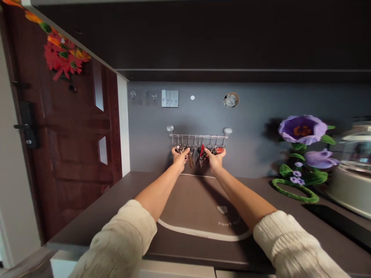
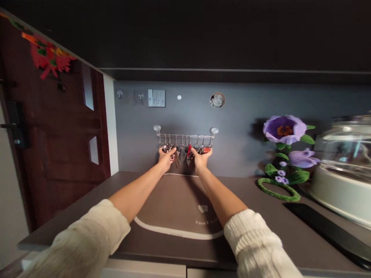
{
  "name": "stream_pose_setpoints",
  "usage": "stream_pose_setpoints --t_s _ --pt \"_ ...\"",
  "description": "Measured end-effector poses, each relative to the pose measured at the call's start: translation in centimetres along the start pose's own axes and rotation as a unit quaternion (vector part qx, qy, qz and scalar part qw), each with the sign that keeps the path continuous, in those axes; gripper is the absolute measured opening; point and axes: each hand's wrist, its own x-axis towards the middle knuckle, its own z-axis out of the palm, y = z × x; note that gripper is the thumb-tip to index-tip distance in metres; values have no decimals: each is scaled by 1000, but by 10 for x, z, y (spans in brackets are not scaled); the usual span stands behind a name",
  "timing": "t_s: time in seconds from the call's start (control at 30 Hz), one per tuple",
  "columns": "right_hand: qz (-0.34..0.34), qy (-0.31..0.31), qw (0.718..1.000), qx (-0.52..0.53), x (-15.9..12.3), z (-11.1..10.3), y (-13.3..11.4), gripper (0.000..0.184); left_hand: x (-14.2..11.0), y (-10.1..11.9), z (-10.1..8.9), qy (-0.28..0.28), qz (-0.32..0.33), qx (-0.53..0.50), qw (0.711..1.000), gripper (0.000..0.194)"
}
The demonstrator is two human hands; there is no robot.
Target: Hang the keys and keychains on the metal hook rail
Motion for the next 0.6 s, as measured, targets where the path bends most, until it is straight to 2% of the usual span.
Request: stream_pose_setpoints --t_s 0.17,0.3,0.43,0.53,0.6 --pt "79 -23 994 66 -1 -5 -16 57 -8 16 3 -18 -30 -68 997 55" --pt "91 -28 992 79 5 -9 -30 48 -10 35 0 -12 -50 -87 995 42" --pt "98 -19 994 32 14 -3 -34 39 -6 47 9 26 -54 -71 996 34" --pt "80 15 997 -6 18 1 -32 40 -3 53 19 68 -47 -56 995 34" --pt "74 32 997 -19 21 2 -30 44 -1 58 23 89 -22 -39 995 40"
